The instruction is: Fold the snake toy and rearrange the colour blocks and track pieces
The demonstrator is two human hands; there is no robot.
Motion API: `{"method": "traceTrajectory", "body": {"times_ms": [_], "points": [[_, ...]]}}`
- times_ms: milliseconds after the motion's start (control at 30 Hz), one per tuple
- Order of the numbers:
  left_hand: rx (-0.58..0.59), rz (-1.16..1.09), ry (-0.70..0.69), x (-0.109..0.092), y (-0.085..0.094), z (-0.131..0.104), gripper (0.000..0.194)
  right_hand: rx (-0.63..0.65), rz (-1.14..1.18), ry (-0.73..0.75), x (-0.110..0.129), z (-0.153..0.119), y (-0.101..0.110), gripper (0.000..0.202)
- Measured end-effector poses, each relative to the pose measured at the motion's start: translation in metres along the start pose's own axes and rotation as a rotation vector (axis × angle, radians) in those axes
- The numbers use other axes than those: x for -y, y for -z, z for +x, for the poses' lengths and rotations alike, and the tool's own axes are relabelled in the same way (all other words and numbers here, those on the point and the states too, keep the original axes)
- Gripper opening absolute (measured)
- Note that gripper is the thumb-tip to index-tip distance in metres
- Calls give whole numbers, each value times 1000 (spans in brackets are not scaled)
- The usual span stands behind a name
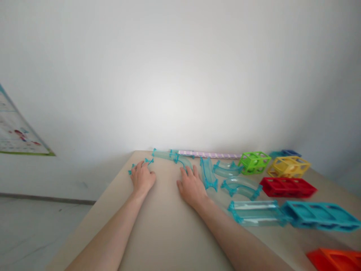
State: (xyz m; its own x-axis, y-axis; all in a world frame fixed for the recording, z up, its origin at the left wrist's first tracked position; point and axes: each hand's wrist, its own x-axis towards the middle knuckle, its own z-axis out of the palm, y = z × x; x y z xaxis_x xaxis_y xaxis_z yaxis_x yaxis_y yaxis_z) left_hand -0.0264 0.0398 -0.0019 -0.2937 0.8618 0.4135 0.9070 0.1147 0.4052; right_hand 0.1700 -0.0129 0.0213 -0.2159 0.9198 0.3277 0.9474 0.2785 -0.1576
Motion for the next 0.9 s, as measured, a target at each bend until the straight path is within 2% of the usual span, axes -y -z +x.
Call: {"method": "traceTrajectory", "body": {"times_ms": [167, 367, 500, 600, 667, 733, 833, 900], "points": [[-33, -10, -53, 6, -4, 7, 42, 24, 12, 0, 0, -4, 0, 37], [-30, -11, -16, 6, 2, 6, 28, 25, -11, -63, 9, -12, 10, 17], [-17, 31, -7, -3, 13, -1, 15, 12, -12, -90, 13, -14, 13, 15], [-84, -10, -56, -11, 21, -3, 12, 25, 28, -114, 16, -15, 11, 24], [-146, -184, -102, -16, 24, -4, 12, 52, 69, -114, 17, -15, 9, 39], [-134, -480, -135, -19, 24, -6, 18, 56, 120, -111, 18, -16, 6, 53], [24, -953, -133, -24, 22, -11, 27, -31, 317, -131, 17, -16, 1, 54], [159, -1122, -153, -27, 22, -17, 28, -103, 476, -145, 15, -15, -1, 52]]}}
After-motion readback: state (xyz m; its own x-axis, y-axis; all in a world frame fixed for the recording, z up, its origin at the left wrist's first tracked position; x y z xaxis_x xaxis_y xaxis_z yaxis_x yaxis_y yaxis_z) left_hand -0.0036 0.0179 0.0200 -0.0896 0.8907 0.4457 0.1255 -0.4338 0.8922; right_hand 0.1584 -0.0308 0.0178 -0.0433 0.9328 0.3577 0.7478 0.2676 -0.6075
